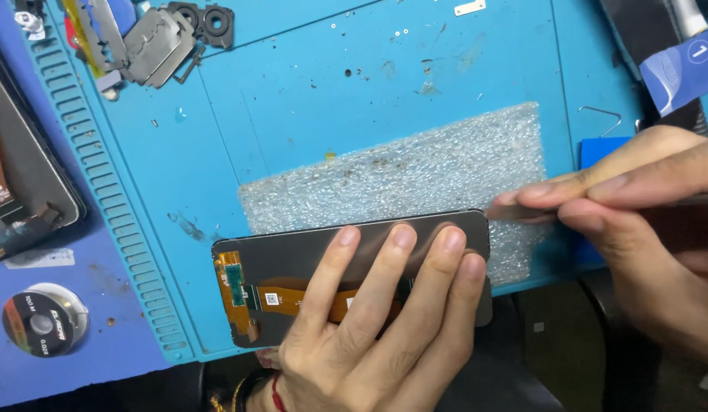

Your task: Cleaning and prying a smartphone screen assembly using a cloth and a metal tool

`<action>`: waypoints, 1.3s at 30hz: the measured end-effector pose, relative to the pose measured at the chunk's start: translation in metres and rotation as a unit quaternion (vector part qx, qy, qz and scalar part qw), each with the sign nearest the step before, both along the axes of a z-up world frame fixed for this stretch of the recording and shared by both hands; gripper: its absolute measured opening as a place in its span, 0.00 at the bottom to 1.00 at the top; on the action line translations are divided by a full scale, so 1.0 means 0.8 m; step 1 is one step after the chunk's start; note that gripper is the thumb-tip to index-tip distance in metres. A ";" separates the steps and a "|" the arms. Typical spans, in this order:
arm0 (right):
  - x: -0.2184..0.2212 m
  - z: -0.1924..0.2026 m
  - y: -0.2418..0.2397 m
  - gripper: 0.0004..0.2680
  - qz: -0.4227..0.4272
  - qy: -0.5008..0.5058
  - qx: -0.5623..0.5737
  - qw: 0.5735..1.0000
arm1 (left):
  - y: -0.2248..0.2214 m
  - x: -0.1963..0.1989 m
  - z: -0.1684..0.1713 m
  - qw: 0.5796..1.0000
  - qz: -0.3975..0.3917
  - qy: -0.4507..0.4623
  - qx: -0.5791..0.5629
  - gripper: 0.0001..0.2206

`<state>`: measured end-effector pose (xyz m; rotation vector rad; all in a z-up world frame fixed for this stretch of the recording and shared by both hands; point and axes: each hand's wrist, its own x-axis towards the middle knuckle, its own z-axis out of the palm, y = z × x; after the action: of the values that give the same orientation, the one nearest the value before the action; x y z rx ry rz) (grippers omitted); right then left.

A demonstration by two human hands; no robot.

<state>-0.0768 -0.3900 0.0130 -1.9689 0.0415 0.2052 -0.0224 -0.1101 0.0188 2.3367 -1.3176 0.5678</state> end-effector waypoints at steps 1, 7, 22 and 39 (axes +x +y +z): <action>-0.001 -0.018 -0.040 0.13 0.159 -0.045 0.141 0.976 | 0.000 0.001 -0.001 1.000 0.001 -0.005 -0.005 0.05; -0.011 0.014 0.073 0.05 -0.158 -0.032 -0.051 0.986 | 0.001 0.002 -0.004 1.000 0.003 -0.018 -0.005 0.05; -0.003 0.015 0.072 0.09 -0.156 -0.002 -0.049 0.987 | -0.001 0.000 -0.004 1.000 0.006 -0.016 -0.007 0.06; -0.004 0.023 0.083 0.07 -0.181 -0.008 -0.056 0.982 | -0.002 -0.004 -0.003 1.000 0.010 -0.005 -0.007 0.06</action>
<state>-0.0796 -0.3237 0.0315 -2.0345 0.4045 -0.0528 -0.0259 -0.1115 0.0167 2.3407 -1.2920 0.5928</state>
